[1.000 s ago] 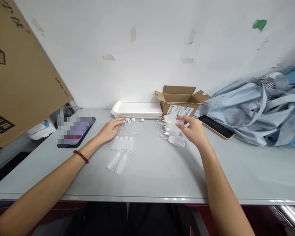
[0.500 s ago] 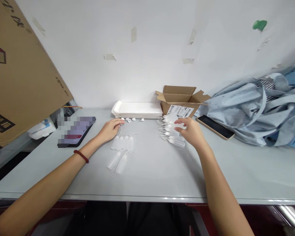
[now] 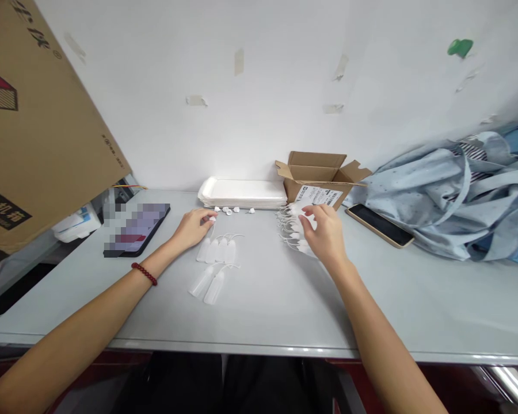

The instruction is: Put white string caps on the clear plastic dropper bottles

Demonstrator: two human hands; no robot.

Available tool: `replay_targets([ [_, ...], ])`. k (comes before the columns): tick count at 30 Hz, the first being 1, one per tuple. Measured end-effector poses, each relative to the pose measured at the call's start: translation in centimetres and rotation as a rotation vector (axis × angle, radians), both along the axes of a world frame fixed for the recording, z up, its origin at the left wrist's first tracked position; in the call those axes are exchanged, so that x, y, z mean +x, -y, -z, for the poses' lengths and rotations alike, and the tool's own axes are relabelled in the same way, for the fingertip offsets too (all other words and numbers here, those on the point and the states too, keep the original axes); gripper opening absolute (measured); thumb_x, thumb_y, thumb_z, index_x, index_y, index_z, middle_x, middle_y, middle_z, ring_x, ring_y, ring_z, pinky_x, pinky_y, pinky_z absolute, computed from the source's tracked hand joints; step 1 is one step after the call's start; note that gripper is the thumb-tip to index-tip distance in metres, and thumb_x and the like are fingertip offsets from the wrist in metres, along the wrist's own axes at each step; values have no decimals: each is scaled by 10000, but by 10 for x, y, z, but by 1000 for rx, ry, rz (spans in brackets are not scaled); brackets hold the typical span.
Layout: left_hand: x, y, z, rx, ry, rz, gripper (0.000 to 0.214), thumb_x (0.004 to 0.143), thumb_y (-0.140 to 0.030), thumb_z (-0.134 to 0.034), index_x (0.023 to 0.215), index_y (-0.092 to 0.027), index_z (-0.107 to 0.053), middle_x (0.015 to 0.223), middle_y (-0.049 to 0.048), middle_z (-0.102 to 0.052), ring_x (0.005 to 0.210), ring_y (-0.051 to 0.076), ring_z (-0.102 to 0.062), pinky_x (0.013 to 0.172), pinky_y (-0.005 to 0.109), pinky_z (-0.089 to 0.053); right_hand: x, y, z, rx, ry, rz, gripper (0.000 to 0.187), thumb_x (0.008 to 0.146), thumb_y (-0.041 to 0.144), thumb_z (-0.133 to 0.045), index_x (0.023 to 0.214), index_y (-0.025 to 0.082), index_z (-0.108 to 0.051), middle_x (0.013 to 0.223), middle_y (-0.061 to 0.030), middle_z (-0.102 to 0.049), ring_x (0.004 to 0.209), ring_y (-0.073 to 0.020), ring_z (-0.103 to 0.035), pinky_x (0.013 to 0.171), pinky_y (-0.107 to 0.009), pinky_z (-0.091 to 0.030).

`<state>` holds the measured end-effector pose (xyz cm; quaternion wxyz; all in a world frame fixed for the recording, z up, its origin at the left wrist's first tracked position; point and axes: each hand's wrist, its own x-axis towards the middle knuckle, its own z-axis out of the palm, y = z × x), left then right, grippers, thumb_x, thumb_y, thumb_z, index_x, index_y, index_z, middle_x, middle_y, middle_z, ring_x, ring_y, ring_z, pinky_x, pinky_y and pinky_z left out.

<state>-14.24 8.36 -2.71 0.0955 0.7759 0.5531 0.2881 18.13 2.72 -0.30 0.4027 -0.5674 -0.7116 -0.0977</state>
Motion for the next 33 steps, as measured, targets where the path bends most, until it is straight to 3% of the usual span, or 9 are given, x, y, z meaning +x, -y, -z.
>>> replay_targets([
  [2,2,5,-5,11,21,-45,243,784,-142,-526,976,-147,-676,993,78,-694,892,222,-598,888,361,-443,-22,9,2,-25,-27,-140,201,877,307,-498,982,172,-605,803,-71,-622,726,-203,-548,724,-357,-459],
  [6,7,16,-15,10,111,-97,221,779,-155,-538,956,-155,-671,981,70,-687,889,211,-593,855,338,-458,-70,31,7,-329,49,-562,320,935,339,-423,1202,193,-522,962,-87,-600,907,-203,-557,834,-353,-457],
  [10,14,24,-18,10,176,-71,210,776,-163,-548,954,-153,-659,992,67,-681,874,198,-598,829,321,-468,-97,43,11,-426,156,-749,384,940,391,-402,1267,220,-508,1028,-106,-554,966,-219,-524,873,-382,-444],
  [20,27,43,-28,-46,351,36,206,776,-194,-562,961,-154,-643,994,64,-682,860,179,-618,756,291,-491,-94,38,17,-440,214,-674,364,948,411,-367,1143,198,-587,897,-93,-548,871,-220,-520,825,-396,-430],
  [25,32,49,-25,-226,513,142,256,761,-250,-609,989,-136,-632,963,79,-679,833,178,-627,762,308,-504,-92,36,17,-471,225,-620,342,956,391,-360,1094,186,-596,828,-77,-561,829,-213,-539,769,-357,-431],
  [29,36,55,-28,-397,626,216,247,727,-262,-668,927,-118,-656,958,95,-687,888,187,-618,834,333,-481,-86,35,16,-402,110,-582,254,943,311,-408,1088,176,-567,871,-87,-568,799,-199,-546,742,-331,-443],
  [33,38,59,-35,-546,732,265,274,739,-314,-678,935,-122,-687,943,95,-693,825,165,-610,781,315,-478,-84,37,14,-329,-6,-615,143,916,237,-450,1018,203,-544,916,-85,-582,800,-193,-556,718,-318,-453],
])
